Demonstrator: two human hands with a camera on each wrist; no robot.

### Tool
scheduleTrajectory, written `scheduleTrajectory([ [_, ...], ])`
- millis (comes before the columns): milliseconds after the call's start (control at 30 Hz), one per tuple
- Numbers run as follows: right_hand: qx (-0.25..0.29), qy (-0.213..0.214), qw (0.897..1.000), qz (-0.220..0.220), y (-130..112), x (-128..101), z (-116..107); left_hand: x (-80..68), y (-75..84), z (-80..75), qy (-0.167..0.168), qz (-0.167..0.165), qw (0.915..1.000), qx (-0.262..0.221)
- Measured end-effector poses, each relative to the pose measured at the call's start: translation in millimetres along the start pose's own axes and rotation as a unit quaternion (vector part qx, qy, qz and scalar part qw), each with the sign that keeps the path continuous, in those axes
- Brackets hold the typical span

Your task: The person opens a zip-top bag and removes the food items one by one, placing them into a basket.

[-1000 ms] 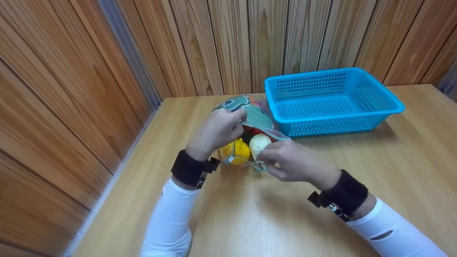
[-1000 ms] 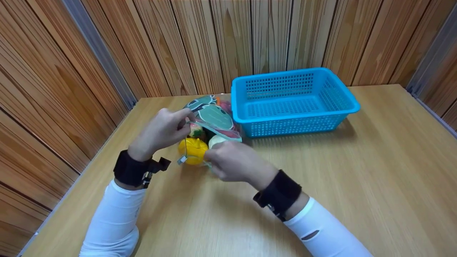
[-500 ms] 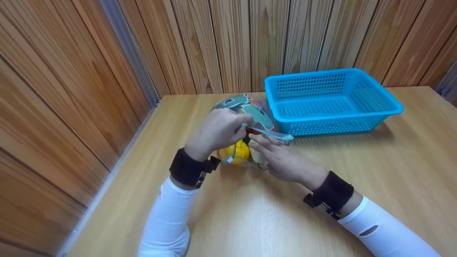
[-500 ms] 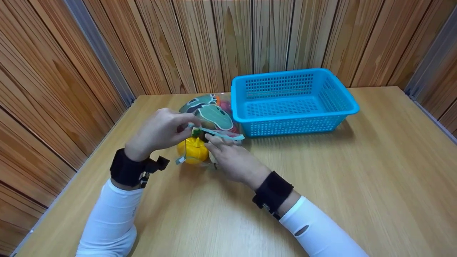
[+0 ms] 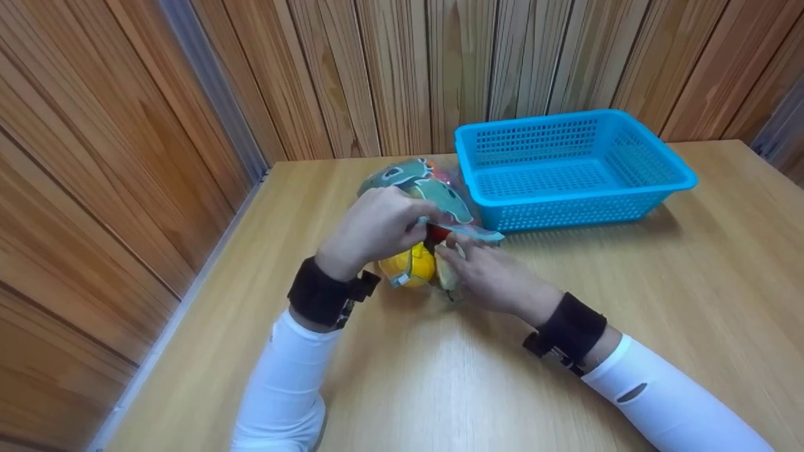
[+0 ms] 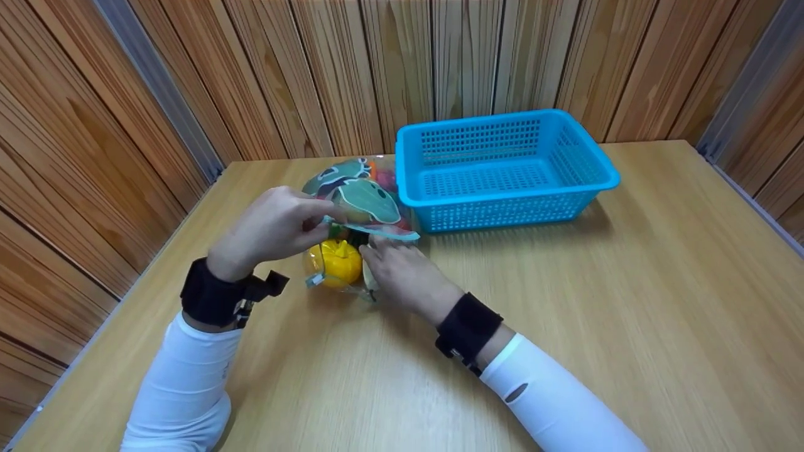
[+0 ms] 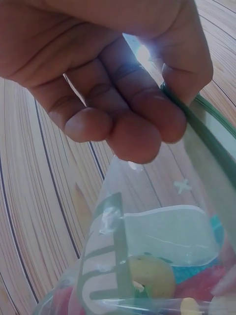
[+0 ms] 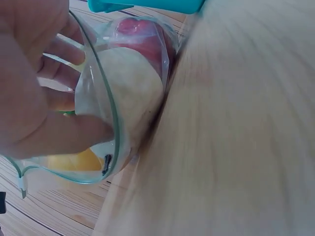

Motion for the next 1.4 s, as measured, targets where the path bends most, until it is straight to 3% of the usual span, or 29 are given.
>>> scheduleTrajectory([
  [500,0.063,-0.020,0.998,0.023,-2,0,-1,0.9,-1.8,2.7,-0.003,0.001,1.0000,0.002],
  [733,0.032,-0.049,0.998,0.031,-3,-1,0,2.5,-1.0,2.7,-0.012,-0.002,0.9999,0.000],
  [867,0.058,-0.054,0.996,0.044,-2,0,-6,2.8,-2.0,1.5,-0.013,-0.011,0.9999,0.002],
  [967,0.075,-0.013,0.997,0.007,-3,2,-16,0.9,-5.0,0.7,0.002,-0.025,0.9996,0.013],
  [1067,0.075,0.067,0.993,-0.063,-3,1,-31,-0.4,-7.7,0.2,0.014,-0.034,0.9989,0.030],
  [1167,0.100,0.171,0.972,-0.127,2,-3,-52,0.5,-9.4,0.5,0.017,-0.041,0.9983,0.039],
  [1233,0.118,0.242,0.953,-0.138,12,-9,-68,1.6,-10.7,0.6,0.017,-0.048,0.9980,0.036],
  [1300,0.126,0.301,0.939,-0.108,29,-18,-83,2.6,-11.6,0.6,0.016,-0.057,0.9978,0.029],
  [1400,0.116,0.348,0.930,0.032,60,-33,-94,2.6,-12.2,0.4,0.012,-0.067,0.9974,0.023],
])
Point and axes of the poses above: each hand's wrist, its own x-axis towards the middle knuckle, its own z-axis out of the palm, y = z × x, the point moved 1 cm from there along x, towards the middle knuckle, and after that the axes turned 8 degrees about -z, right-handed, at the moved point
